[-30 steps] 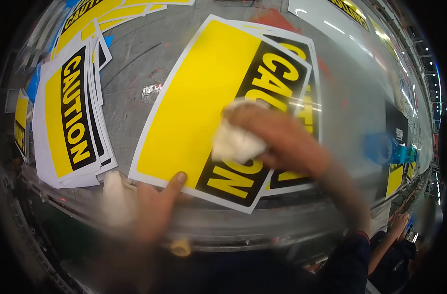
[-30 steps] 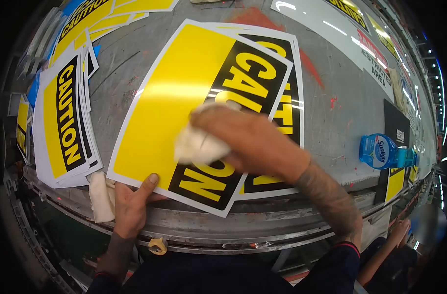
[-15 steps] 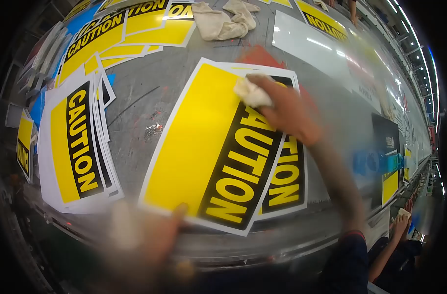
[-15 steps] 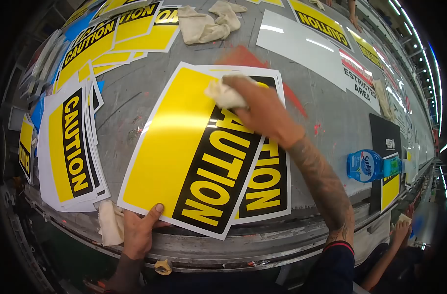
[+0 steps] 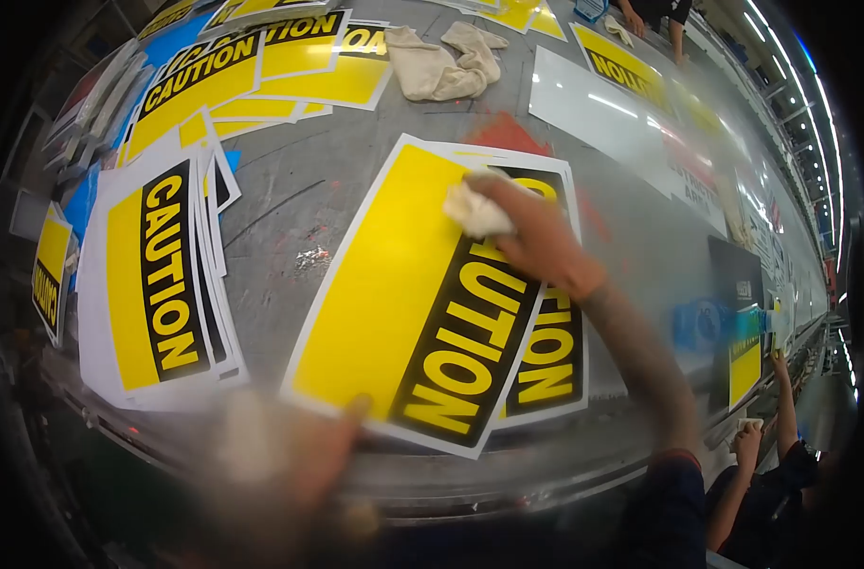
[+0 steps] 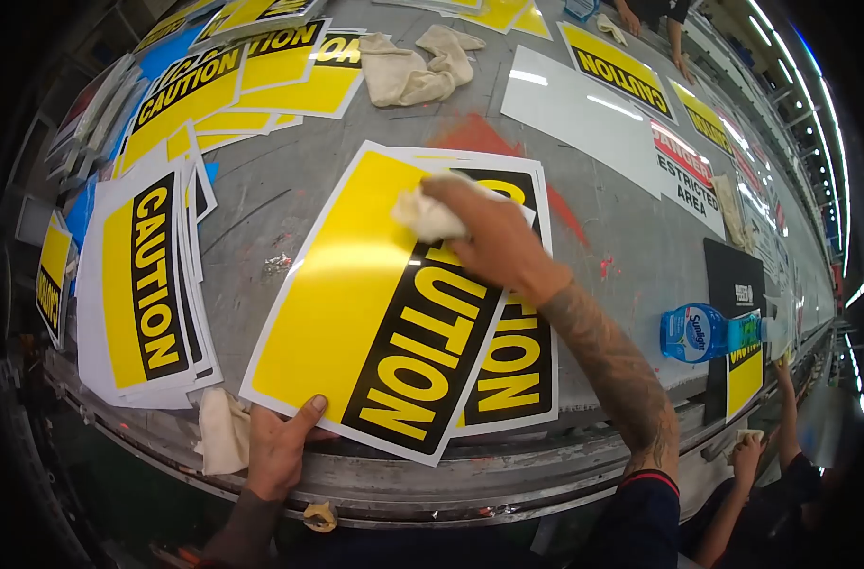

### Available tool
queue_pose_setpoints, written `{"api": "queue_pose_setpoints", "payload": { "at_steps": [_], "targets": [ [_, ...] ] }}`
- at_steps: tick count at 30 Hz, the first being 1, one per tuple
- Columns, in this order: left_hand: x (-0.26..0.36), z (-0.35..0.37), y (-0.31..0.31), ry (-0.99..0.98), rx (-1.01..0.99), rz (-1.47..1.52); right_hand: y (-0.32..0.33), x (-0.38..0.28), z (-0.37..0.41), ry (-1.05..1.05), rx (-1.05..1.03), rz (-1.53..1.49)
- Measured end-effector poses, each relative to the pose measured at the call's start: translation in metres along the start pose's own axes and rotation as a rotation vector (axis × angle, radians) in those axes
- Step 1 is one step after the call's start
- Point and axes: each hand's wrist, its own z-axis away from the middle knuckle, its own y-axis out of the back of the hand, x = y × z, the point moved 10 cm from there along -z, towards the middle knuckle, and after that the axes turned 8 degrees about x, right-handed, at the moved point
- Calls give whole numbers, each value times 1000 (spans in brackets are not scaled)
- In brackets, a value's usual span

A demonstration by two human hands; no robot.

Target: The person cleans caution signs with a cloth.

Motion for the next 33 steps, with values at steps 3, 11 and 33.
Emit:
{"api": "queue_pose_setpoints", "payload": {
  "at_steps": [3,11,33],
  "targets": [
    [4,-9,-19,-31,-53,11,-28,-89,42,136,-134,-169],
    [12,-17,-39,5,-107,204,-33,-41,-14,6,-34,-105],
    [15,-16,-52,82,-401,458,-73,-81,-40,84,-38,-135]
  ]
}}
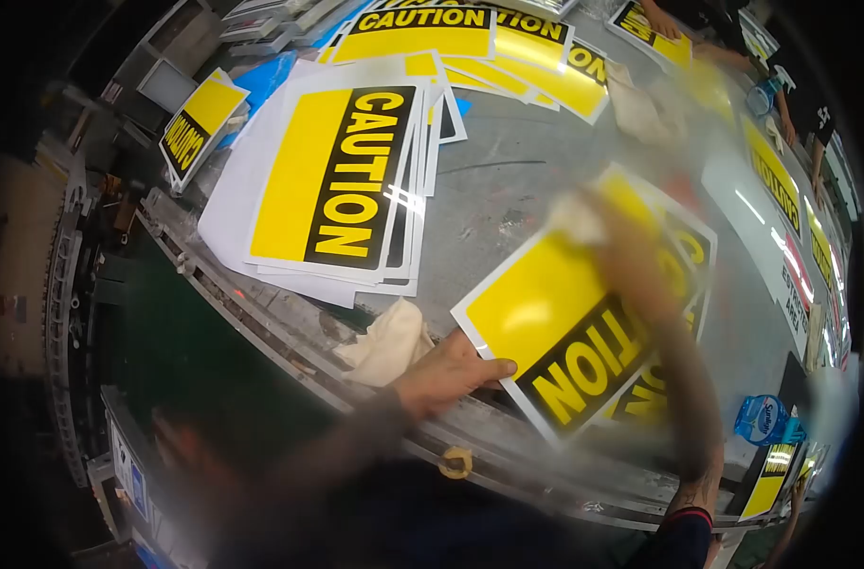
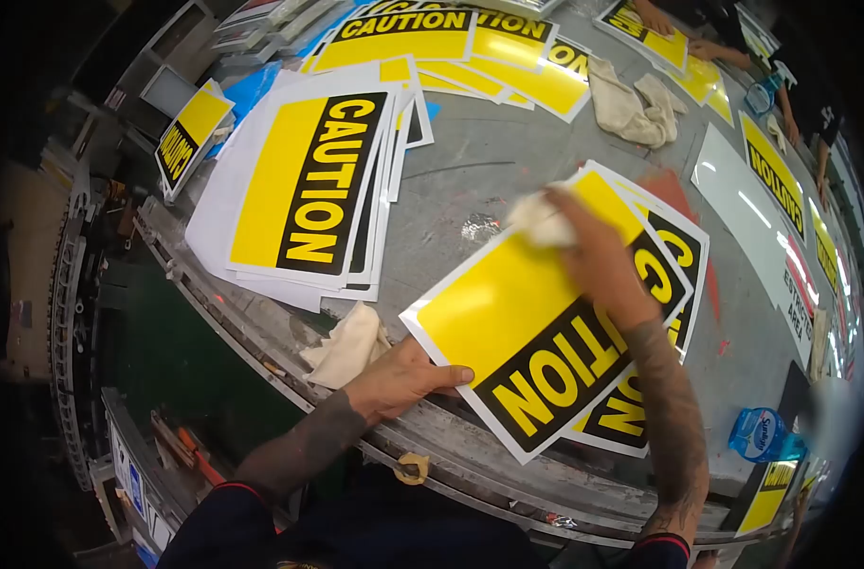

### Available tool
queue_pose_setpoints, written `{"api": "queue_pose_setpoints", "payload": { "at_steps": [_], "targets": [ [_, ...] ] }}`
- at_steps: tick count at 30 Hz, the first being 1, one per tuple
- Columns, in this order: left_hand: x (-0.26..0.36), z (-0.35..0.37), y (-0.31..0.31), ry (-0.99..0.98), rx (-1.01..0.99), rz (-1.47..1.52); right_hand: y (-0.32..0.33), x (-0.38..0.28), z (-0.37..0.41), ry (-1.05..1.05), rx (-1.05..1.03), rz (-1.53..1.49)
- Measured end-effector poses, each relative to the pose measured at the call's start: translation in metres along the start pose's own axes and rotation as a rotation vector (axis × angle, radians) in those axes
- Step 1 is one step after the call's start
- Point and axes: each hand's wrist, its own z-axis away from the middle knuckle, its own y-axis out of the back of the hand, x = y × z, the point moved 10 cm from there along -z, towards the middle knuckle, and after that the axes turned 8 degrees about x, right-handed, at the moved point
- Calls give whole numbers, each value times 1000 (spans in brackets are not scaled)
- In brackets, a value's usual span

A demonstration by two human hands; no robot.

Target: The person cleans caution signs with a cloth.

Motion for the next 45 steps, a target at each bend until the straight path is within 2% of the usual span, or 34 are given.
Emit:
{"api": "queue_pose_setpoints", "payload": {
  "at_steps": [1,2,5,7,8,9,10,11,12,13,15,16,17,19,21,22,26,31,33,34,35,37,39,41,42,43,45],
  "targets": [
    [2,1,-2,-24,11,-5,28,15,-12,4,74,99],
    [3,1,-1,-45,30,-8,43,48,-13,-92,92,87],
    [4,2,5,-79,95,-63,55,89,37,-121,109,12],
    [0,0,7,-63,94,-148,48,18,83,-109,133,-55],
    [-1,-4,7,-155,40,-157,32,-9,108,-236,67,-98],
    [-1,-7,8,-250,-23,-169,17,-46,135,-144,-38,-153],
    [-4,-8,9,-235,41,-147,6,-74,155,-54,-141,-210],
    [2,-4,12,-226,123,-128,1,-106,159,69,-355,-305],
    [10,-1,8,-213,113,-183,4,-130,165,312,-420,-352],
    [15,4,6,-200,124,-238,12,-117,164,283,-446,-395],
    [16,8,3,-154,149,-176,32,-38,144,12,-299,-150],
    [13,8,4,-147,171,-176,59,3,127,-52,-136,-61],
    [10,7,9,-141,197,-173,85,48,116,-213,4,-13],
    [9,7,8,-139,196,-159,121,79,101,-171,170,144],
    [11,7,3,-158,206,-125,108,53,110,-86,200,173],
    [9,6,4,-150,209,-104,92,44,120,-106,190,96],
    [4,3,8,-149,205,-114,42,-51,157,22,10,73],
    [5,3,9,-177,207,-143,9,-124,196,99,-199,-251],
    [8,4,8,-190,204,-162,-5,-142,216,-1,-502,-548],
    [10,5,6,-200,208,-126,8,-137,213,-1,-420,-518],
    [11,6,5,-197,219,-127,27,-119,205,-50,-313,-363],
    [10,7,5,-176,245,-131,86,-65,181,-83,112,-72],
    [10,7,3,-189,222,-119,101,-21,161,-260,92,-54],
    [13,8,4,-211,250,-116,77,-38,185,-115,53,2],
    [13,7,4,-207,247,-124,63,-64,196,53,29,30],
    [12,6,5,-201,248,-129,47,-67,211,12,-92,31],
    [11,7,5,-196,239,-135,37,-96,222,113,-117,13]
  ]
}}
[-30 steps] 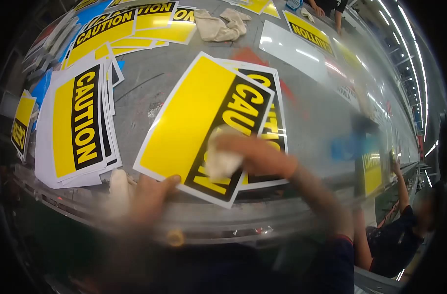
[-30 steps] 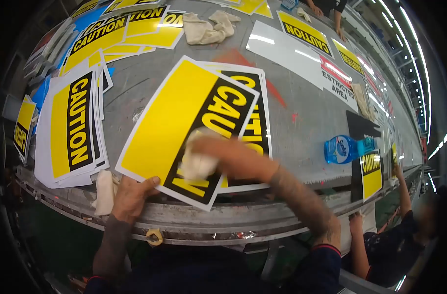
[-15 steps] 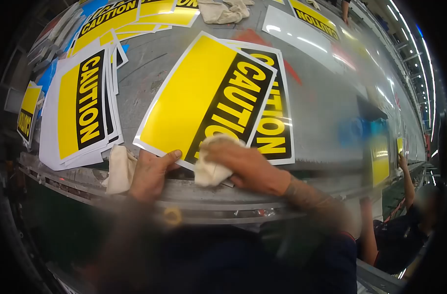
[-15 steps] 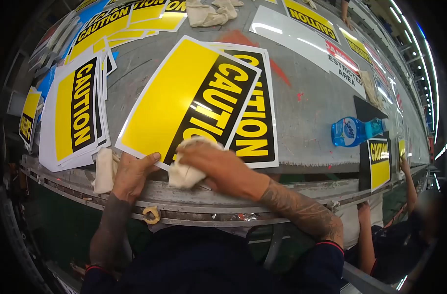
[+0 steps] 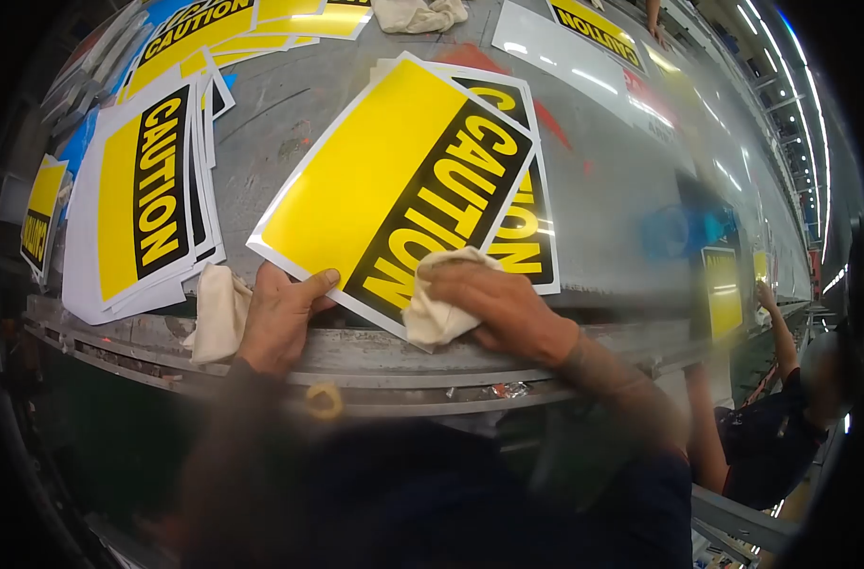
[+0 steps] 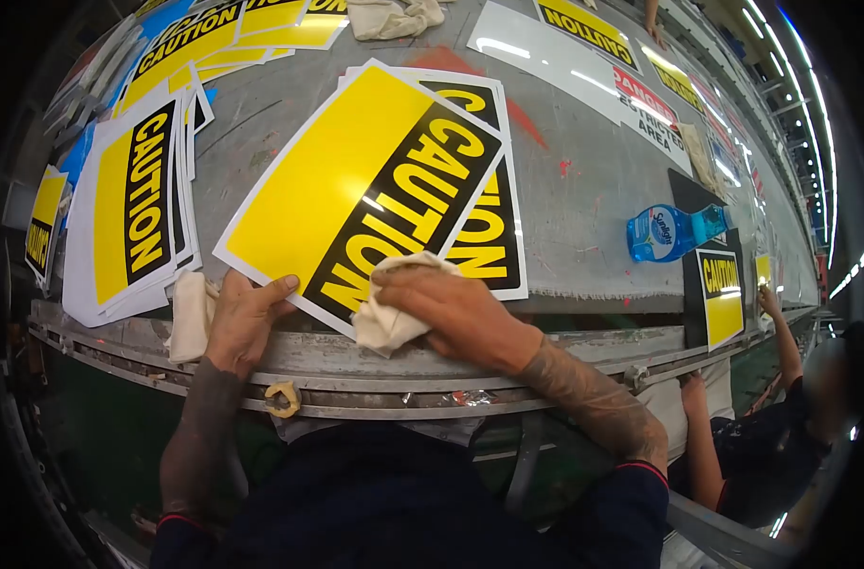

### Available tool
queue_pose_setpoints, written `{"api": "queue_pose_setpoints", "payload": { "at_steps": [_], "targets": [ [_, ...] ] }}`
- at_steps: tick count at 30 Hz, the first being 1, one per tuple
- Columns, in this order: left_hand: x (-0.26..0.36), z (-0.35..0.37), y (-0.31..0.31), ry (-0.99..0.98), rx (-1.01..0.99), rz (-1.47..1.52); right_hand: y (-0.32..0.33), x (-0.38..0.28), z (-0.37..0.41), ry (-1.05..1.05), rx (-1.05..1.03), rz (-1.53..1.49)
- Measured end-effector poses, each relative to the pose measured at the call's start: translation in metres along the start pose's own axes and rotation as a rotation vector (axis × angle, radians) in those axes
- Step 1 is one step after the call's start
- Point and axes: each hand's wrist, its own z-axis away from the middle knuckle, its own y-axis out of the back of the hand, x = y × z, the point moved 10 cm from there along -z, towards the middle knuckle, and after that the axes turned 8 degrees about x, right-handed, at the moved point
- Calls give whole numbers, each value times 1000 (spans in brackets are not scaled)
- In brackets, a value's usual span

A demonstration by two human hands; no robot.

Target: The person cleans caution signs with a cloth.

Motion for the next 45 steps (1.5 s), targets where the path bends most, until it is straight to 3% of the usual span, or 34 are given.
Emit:
{"api": "queue_pose_setpoints", "payload": {
  "at_steps": [3,7,10,14,17,20,22,24,27,30,32,34,35,36,40,45],
  "targets": [
    [5,1,-4,-5,-14,-16,-2,-18,5,64,-3,-50],
    [2,-1,-2,-5,-16,37,-18,-43,8,102,-171,-375],
    [7,-3,-2,-34,62,211,28,-1,-1,-129,10,-282],
    [1,-2,-2,-21,122,198,101,82,-27,-377,446,-50],
    [-4,-2,-12,-7,144,204,71,97,-32,-296,356,82],
    [-3,3,-16,3,188,262,7,13,-29,10,102,56],
    [-7,3,-14,9,201,261,-11,-15,-17,-18,33,-146],
    [-8,3,-14,13,222,272,-24,-40,-6,82,-89,-316],
    [-8,3,-13,4,229,263,0,-22,-9,-92,-68,-330],
    [-6,4,-15,13,179,224,58,36,-21,-249,362,-137],
    [-7,4,-15,13,190,224,58,48,-45,-327,310,-120],
    [-6,4,-15,9,190,229,12,34,-45,-163,98,-48],
    [-4,4,-15,7,185,233,1,13,-43,85,44,-9],
    [-4,5,-15,7,185,241,-5,12,-41,27,-61,-33],
    [-11,0,-11,25,195,222,-5,0,-28,134,-213,-225],
    [-6,2,-13,9,166,211,16,26,-32,-166,-348,-407]
  ]
}}
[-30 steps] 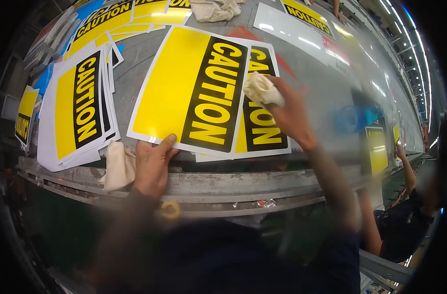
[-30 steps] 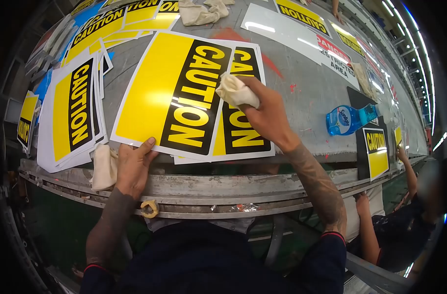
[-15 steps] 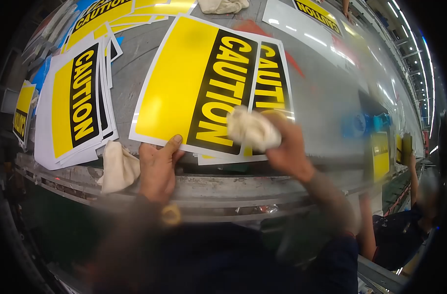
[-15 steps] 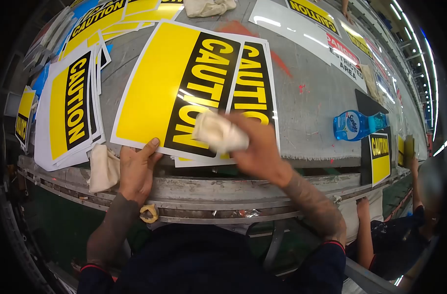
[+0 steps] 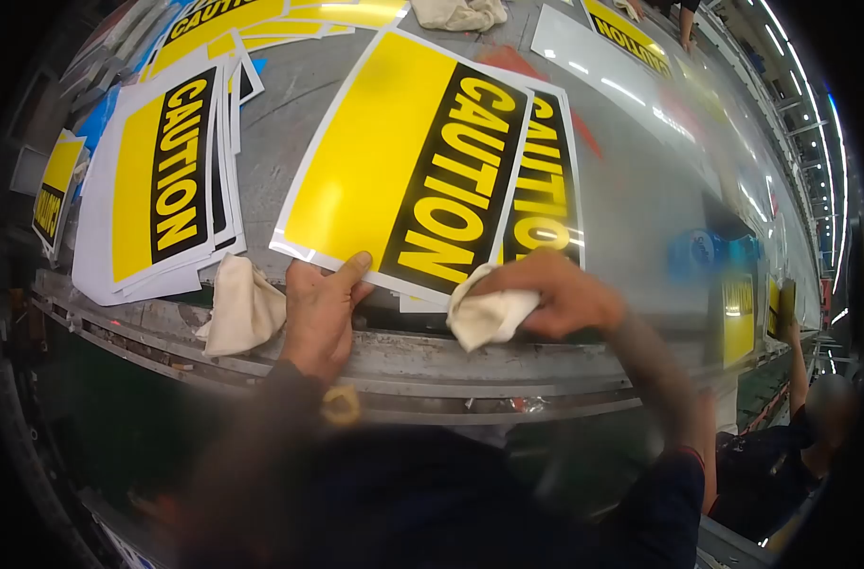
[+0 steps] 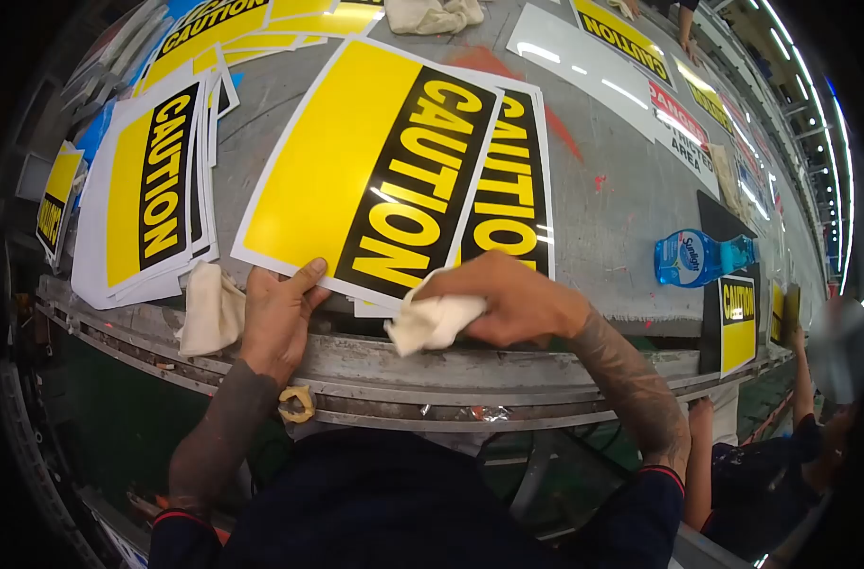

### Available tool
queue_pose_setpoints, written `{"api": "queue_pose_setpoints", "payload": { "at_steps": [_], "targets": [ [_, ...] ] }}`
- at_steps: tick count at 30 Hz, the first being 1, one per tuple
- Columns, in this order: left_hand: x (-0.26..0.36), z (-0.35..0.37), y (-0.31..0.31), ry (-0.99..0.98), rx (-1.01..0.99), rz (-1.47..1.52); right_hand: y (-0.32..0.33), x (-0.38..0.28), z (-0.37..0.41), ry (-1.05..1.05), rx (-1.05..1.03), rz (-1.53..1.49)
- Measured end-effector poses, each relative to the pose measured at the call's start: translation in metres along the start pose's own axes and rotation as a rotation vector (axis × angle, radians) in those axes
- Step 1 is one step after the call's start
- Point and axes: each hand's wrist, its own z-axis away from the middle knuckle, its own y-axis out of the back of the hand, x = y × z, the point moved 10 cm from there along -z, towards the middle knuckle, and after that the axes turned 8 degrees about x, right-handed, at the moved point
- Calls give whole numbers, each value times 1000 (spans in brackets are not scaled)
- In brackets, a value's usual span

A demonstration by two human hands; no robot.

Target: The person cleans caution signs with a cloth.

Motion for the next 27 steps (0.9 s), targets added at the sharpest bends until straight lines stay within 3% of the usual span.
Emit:
{"api": "queue_pose_setpoints", "payload": {
  "at_steps": [1,5,7,9,13,15,19,22,25,27],
  "targets": [
    [-1,-2,0,-5,-7,4,16,0,-4,-40,112,-127],
    [0,1,-2,4,-37,2,43,8,-48,76,562,189],
    [-8,-4,-2,16,-74,58,5,2,-65,93,439,226],
    [-8,-5,2,24,-56,88,-26,-17,-61,292,288,317],
    [-2,-1,-2,17,-17,108,-69,-35,-33,325,-90,102],
    [-5,-4,0,54,-34,51,-47,-22,-30,182,-68,-28],
    [-2,-2,-3,67,-105,68,47,8,-45,-44,522,138],
    [8,4,-16,36,-222,155,24,15,-66,29,529,165],
    [5,-1,-11,179,-245,381,-20,-7,-73,246,375,328],
    [-2,-1,-7,190,-220,370,-33,-12,-71,278,309,276]
  ]
}}
